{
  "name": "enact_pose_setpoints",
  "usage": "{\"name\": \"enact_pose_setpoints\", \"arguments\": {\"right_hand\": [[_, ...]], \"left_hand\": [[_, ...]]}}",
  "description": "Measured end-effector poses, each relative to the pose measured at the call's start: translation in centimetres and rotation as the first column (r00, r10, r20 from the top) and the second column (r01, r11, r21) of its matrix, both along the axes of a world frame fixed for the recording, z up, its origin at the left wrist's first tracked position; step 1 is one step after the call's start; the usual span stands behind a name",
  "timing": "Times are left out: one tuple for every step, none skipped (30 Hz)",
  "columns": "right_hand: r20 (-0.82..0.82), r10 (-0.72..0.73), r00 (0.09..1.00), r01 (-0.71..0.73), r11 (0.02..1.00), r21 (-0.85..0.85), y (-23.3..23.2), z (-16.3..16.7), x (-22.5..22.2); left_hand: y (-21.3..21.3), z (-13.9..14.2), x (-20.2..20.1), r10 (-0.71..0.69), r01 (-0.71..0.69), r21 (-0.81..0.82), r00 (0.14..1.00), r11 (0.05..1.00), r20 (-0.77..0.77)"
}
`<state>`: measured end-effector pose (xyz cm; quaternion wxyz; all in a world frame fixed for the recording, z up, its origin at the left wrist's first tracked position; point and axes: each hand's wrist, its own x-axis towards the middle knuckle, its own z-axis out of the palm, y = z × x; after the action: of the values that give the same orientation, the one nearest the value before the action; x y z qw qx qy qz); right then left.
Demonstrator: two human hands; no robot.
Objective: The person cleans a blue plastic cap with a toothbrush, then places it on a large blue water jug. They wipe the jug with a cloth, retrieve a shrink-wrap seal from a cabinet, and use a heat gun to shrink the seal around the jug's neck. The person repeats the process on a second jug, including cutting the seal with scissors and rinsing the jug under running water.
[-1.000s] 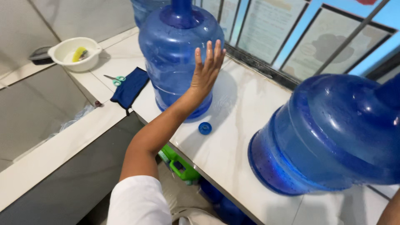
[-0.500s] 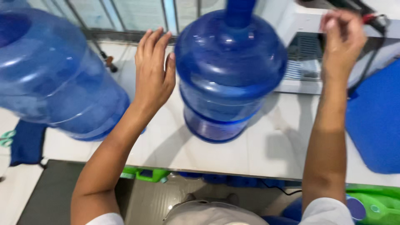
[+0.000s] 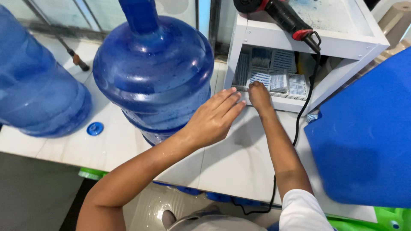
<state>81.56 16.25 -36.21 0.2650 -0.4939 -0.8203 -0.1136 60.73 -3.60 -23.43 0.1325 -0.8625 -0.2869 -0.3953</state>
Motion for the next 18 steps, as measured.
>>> {"name": "enact_pose_setpoints", "arguments": {"right_hand": [[0.035,0.018,0.999,-0.017,0.999,-0.039,0.0,0.1,0.3],[-0.008,0.024,1.0,-0.025,0.999,-0.03,0.0,0.1,0.6],[-0.054,0.029,0.998,-0.029,0.999,-0.013,0.1,0.2,0.9],[-0.096,0.033,0.995,-0.032,0.999,0.007,0.3,0.2,1.2],[-0.148,0.055,0.987,-0.053,0.998,0.017,0.6,0.1,1.4],[-0.203,0.076,0.976,-0.072,0.997,0.024,1.0,0.0,1.6],[-0.256,0.098,0.962,-0.092,0.995,0.037,1.4,0.0,1.7],[-0.329,0.095,0.94,-0.105,0.994,-0.014,2.0,0.0,1.8],[-0.398,0.084,0.913,-0.123,0.99,-0.073,2.3,0.0,1.9],[-0.463,0.064,0.884,-0.143,0.98,-0.137,2.6,-0.1,2.0],[-0.523,0.021,0.852,-0.149,0.967,-0.205,3.0,0.0,2.0],[-0.577,-0.024,0.817,-0.16,0.951,-0.266,3.3,0.1,2.2],[-0.625,-0.074,0.777,-0.174,0.929,-0.326,3.5,0.2,2.3],[-0.666,-0.103,0.739,-0.24,0.883,-0.403,3.7,0.3,2.6],[-0.7,-0.143,0.7,-0.307,0.825,-0.474,3.8,0.4,2.8],[-0.729,-0.187,0.659,-0.374,0.759,-0.533,3.9,0.5,3.1],[-0.768,-0.191,0.611,-0.444,0.72,-0.533,3.9,0.7,3.4],[-0.803,-0.202,0.56,-0.513,0.677,-0.528,3.9,0.8,3.6]], "left_hand": [[0.4,-0.6,0.7,0.009,-0.009,-0.031,1.0,0.999,0.016],[0.7,-1.2,1.1,0.015,-0.014,-0.059,0.999,0.998,0.03],[1.0,-1.7,1.5,0.023,-0.02,-0.09,0.999,0.996,0.038],[1.3,-2.2,1.9,0.03,-0.024,-0.117,0.998,0.993,0.049],[1.5,-2.6,2.1,0.036,-0.027,-0.147,0.998,0.989,0.06],[1.8,-3.1,2.4,0.041,-0.027,-0.189,0.996,0.982,0.073],[2.1,-3.4,2.6,0.047,-0.026,-0.225,0.995,0.974,0.086],[2.5,-3.8,2.8,0.056,-0.027,-0.26,0.993,0.965,0.103],[2.9,-4.2,3.1,0.069,-0.023,-0.309,0.988,0.951,0.141],[3.2,-4.7,3.3,0.084,-0.013,-0.363,0.98,0.932,0.181],[3.8,-5.3,3.5,0.102,-0.002,-0.41,0.97,0.912,0.221],[4.4,-5.9,3.7,0.122,0.014,-0.478,0.96,0.878,0.253],[5.1,-6.6,4.0,0.144,0.036,-0.544,0.948,0.839,0.284],[5.8,-7.5,4.1,0.168,0.06,-0.609,0.935,0.791,0.311],[6.5,-8.6,4.4,0.229,0.095,-0.707,0.909,0.701,0.349],[7.4,-9.7,4.6,0.29,0.137,-0.787,0.881,0.601,0.375],[8.7,-10.8,4.8,0.35,0.184,-0.848,0.852,0.496,0.389],[10.1,-11.8,5.0,0.332,0.229,-0.829,0.837,0.51,0.435]]}}
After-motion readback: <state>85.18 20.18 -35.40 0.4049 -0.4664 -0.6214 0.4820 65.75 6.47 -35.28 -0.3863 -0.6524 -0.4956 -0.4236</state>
